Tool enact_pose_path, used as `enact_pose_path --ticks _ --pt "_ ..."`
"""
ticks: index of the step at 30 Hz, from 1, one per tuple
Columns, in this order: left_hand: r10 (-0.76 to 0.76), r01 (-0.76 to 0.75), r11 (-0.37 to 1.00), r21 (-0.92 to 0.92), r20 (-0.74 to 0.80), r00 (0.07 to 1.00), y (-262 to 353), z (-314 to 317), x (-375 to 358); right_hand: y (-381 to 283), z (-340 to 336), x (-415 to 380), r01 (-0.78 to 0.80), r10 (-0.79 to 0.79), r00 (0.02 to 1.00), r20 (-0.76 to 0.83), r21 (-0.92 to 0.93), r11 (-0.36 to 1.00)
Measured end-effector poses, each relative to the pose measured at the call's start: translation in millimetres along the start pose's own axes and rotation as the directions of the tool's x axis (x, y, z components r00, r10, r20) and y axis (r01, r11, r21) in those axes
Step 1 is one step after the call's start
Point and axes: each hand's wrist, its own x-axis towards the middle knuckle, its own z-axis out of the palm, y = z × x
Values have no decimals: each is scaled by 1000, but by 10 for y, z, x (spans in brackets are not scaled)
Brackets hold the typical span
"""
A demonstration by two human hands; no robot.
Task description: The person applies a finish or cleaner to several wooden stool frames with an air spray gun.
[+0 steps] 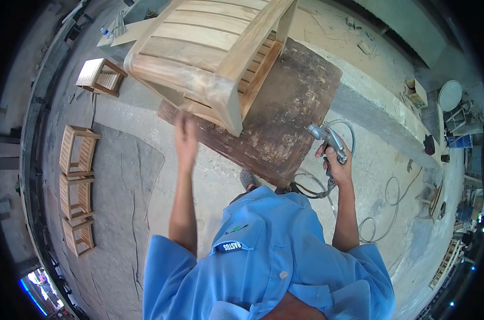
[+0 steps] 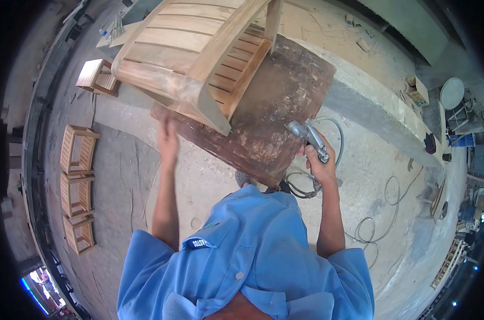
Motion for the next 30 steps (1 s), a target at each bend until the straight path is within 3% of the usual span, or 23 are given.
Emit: enact_pose_path --ticks 4,8,12,16,19,21,22,23,25,26,27,29,30 --pt "-33 87 950 -299 182 983 349 606 -405 -191 -147 51 114 -117 991 73 37 993" --pt "-93 118 962 -248 111 989 265 662 -265 -279 -294 63 294 -290 946 144 -3 956" --pt "-159 180 931 -317 91 983 494 665 -126 -438 -490 -31 456 -437 868 234 -31 889" --pt "-93 94 937 -337 20 995 433 782 -117 -544 -727 -72 490 -474 820 323 34 871" --pt "-121 125 990 -68 52 991 -352 1056 -557 -545 -861 -45 552 -536 758 373 71 831" --pt "-202 148 885 441 76 976 -496 1316 -1200 -582 -892 -18 600 -584 710 394 96 794" --pt "-338 232 860 455 168 926 -487 1407 -1544 -587 -920 -19 623 -607 685 401 109 775" --pt "-489 317 812 490 273 828 -1005 1563 -1843 -592 -951 -31 620 -611 679 408 127 774" --pt "-487 287 834 472 384 785 -965 1669 -2285 -613 -927 3 614 -616 665 422 161 773" --pt "-406 225 868 443 369 836 -1226 1708 -2540 -617 -917 9 610 -621 665 415 177 772" --pt "-521 229 747 624 335 786 -1294 1732 -2637 -615 -899 4 607 -625 666 406 193 771" --pt "-632 378 713 590 307 711 -1277 1670 -2630 -620 -851 12 609 -638 663 393 212 764" --pt "-662 384 681 623 300 687 -1285 1647 -2579 -618 -818 21 617 -646 657 388 215 757"
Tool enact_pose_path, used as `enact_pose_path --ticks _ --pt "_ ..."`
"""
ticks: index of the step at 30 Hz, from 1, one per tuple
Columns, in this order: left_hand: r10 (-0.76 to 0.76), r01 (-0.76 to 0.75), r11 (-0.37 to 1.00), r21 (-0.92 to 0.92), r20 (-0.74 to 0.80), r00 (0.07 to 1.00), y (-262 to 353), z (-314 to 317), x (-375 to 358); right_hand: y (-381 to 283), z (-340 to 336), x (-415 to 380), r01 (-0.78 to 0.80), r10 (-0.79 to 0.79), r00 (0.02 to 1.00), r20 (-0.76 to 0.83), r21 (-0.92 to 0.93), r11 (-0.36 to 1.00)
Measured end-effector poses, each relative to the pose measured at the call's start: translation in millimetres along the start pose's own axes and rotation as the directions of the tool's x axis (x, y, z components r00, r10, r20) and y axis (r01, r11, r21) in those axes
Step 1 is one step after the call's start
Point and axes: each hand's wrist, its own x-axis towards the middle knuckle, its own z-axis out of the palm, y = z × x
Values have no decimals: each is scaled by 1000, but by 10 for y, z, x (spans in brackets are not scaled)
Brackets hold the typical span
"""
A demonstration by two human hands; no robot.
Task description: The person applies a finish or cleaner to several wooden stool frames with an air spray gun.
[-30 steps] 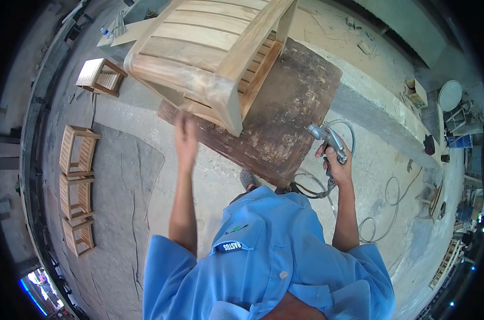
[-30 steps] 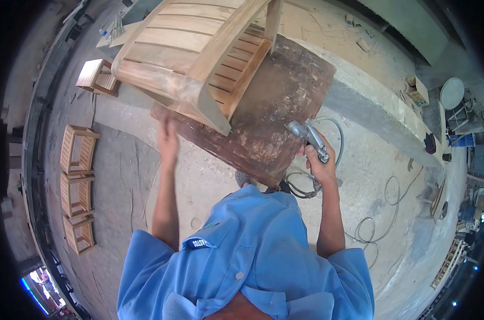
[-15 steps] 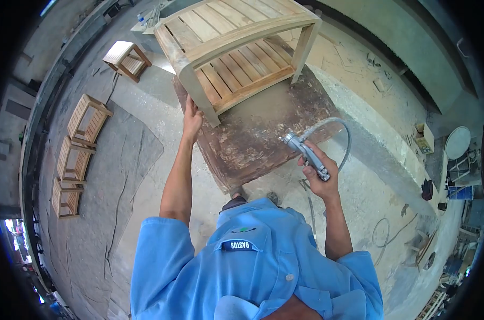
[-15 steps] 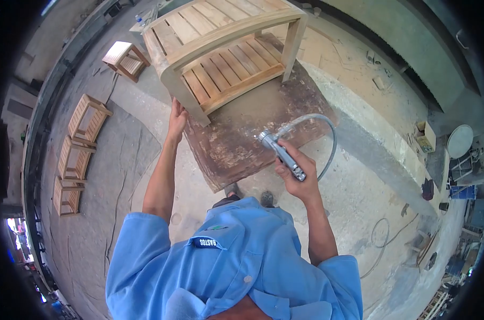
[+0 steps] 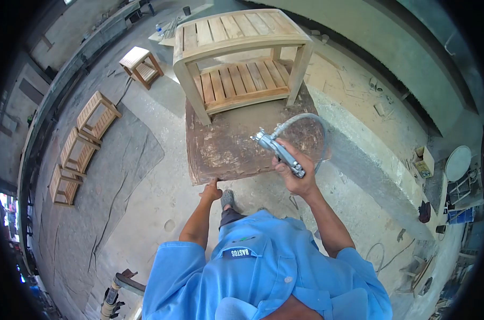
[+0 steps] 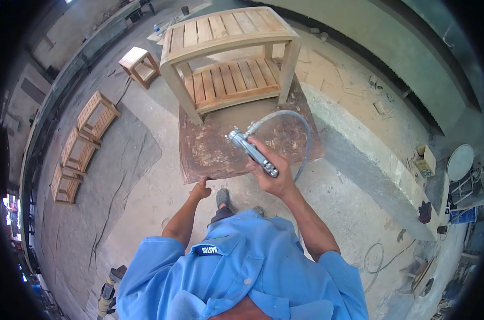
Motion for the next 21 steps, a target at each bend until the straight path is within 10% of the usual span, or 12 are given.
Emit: enact_pose_path --ticks 7,13,21 --pt "-191 183 979 91 86 978 -9 -307 68 -66 48 68 9 -11 996 -86 -20 1000" --pt "-43 153 930 333 -315 948 586 -583 -123 209 -416 -70 -14 -4 943 -333 -53 998" --pt "-105 146 920 364 -132 986 594 -817 54 -99 -1085 -512 -105 -47 816 -575 -228 968"
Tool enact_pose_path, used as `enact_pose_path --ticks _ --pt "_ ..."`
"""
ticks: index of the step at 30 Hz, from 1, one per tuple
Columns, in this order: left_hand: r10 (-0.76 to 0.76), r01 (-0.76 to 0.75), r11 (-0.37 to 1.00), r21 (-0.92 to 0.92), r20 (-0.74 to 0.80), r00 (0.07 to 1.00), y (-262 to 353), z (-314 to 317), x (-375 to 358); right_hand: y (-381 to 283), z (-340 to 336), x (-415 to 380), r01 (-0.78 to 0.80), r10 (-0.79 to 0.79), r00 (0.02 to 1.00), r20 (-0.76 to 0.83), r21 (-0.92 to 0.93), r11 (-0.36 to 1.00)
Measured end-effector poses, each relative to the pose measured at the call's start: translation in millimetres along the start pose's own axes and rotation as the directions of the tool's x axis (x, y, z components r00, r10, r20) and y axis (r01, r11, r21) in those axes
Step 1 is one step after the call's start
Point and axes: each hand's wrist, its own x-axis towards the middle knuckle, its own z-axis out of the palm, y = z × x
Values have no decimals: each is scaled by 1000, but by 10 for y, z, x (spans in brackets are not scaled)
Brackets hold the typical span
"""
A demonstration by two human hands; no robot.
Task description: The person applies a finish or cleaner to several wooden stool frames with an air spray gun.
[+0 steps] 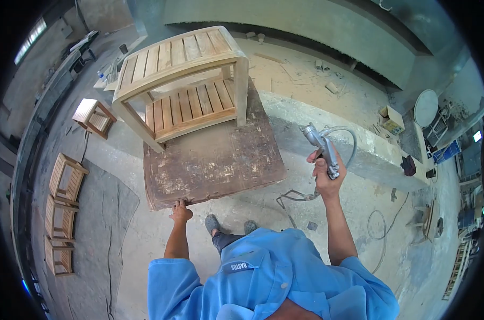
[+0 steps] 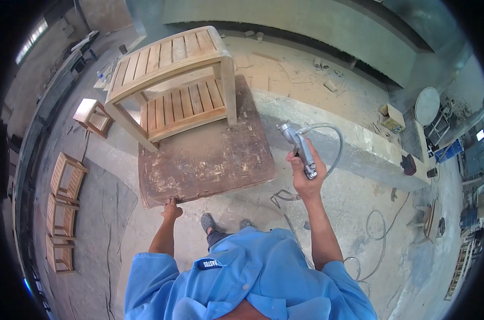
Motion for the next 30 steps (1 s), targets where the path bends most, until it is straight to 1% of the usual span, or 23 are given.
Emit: enact_pose_path --ticks 1,2,3,4,8,9,12,13,16,18,19,22,23,26,27,30 --pt "12 -13 999 -29 -19 1000 -25 8 -2 -14 -65 -7 8 -8 1000 -7 -21 1000" --pt "9 -10 1000 -22 -25 1000 -18 20 8 -14 -118 -21 11 -11 1000 -12 -44 999" --pt "4 -5 1000 -14 -29 1000 -19 25 29 8 -126 -32 45 -46 999 -10 -67 997" --pt "-4 4 1000 -8 -35 999 -32 26 45 4 -133 -64 36 -35 999 18 -83 996" --pt "7 -7 1000 -16 21 1000 -95 -32 100 66 -2 -147 -12 25 992 128 -107 994" --pt "45 -44 999 16 -78 996 -202 121 218 108 61 -169 -32 47 987 156 -102 994" --pt "45 -45 999 -10 1 999 -217 123 229 195 240 -215 -122 137 967 216 -80 989" --pt "40 -40 999 -12 4 999 -210 121 207 208 305 -230 -157 170 958 229 -74 985" --pt "30 -29 999 -39 17 999 -163 93 179 304 529 -264 -156 170 934 313 -70 985" --pt "22 -19 997 -79 45 999 -150 69 171 399 713 -314 -201 211 906 368 -65 977" --pt "25 -20 997 -76 70 997 -117 29 125 409 788 -338 -224 231 889 396 -64 972" --pt "1 7 992 -129 61 998 -102 80 130 311 1126 -332 -235 216 852 477 -19 972" --pt "5 6 990 -138 81 997 -96 87 119 243 1222 -292 -194 177 837 517 -21 981" --pt "10 1 982 -191 58 998 -23 147 42 37 1490 -138 -78 41 817 575 40 996" --pt "5 9 980 -198 72 997 -1 147 15 -32 1576 -80 -35 -12 808 589 68 997" --pt "14 -5 971 -239 34 999 37 257 -1 -250 1824 138 227 -302 772 560 200 953"
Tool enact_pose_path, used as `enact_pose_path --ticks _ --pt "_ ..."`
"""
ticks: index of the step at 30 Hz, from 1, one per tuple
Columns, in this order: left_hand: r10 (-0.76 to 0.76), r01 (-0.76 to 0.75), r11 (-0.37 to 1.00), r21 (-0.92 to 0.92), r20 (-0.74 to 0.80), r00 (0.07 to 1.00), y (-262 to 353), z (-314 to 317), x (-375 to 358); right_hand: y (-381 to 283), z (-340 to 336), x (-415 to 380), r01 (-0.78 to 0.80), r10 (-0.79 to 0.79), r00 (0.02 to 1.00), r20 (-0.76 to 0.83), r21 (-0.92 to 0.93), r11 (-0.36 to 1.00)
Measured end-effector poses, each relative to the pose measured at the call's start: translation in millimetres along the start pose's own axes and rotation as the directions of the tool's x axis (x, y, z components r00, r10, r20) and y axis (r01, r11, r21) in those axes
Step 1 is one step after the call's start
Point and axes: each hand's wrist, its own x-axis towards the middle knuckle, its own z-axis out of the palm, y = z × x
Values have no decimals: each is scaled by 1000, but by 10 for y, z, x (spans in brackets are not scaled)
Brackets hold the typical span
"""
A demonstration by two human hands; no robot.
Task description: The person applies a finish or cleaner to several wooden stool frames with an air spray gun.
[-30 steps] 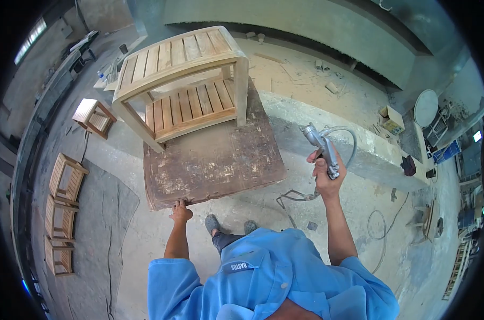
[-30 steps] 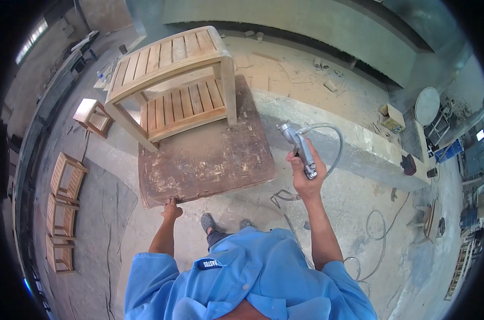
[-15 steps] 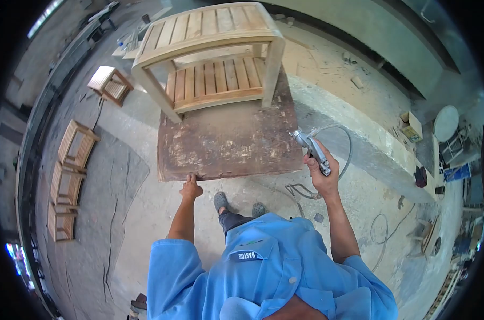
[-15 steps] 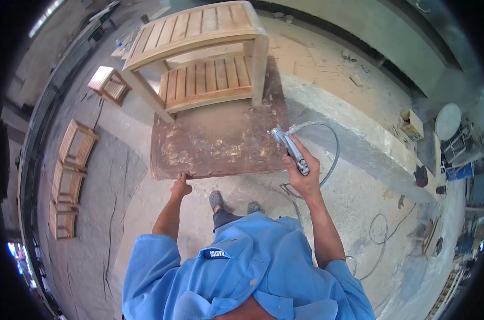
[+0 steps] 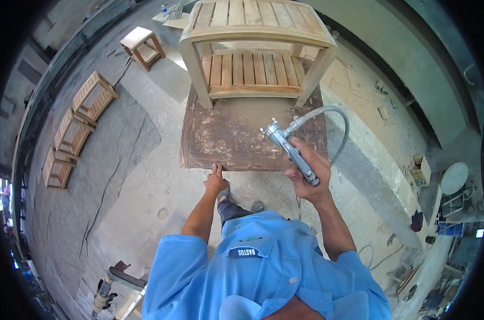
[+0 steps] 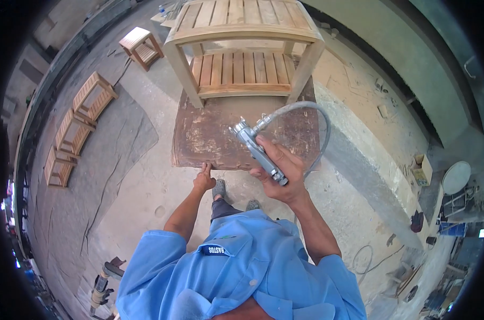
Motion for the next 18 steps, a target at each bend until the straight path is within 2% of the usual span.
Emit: enact_pose_path --ticks 3,6,9,13,16,18 --pt "-8 8 1000 -10 -20 1000 5 83 -65 -45 166 200 154 -157 986 -48 -61 986" --pt "-11 10 999 -35 -22 1000 90 55 -225 212 358 86 -30 35 996 87 -59 998" --pt "-8 5 996 -87 -34 999 110 88 -210 635 542 -214 -270 292 927 234 -120 955" --pt "7 -10 990 -141 -22 1000 69 163 -173 981 713 -501 -278 341 888 308 -231 933" --pt "44 -52 975 -215 -41 998 17 235 -127 990 725 -410 -273 337 878 339 -223 936" --pt "85 -103 967 -233 -84 993 -1 195 -140 840 626 -140 -259 311 902 299 -201 945"
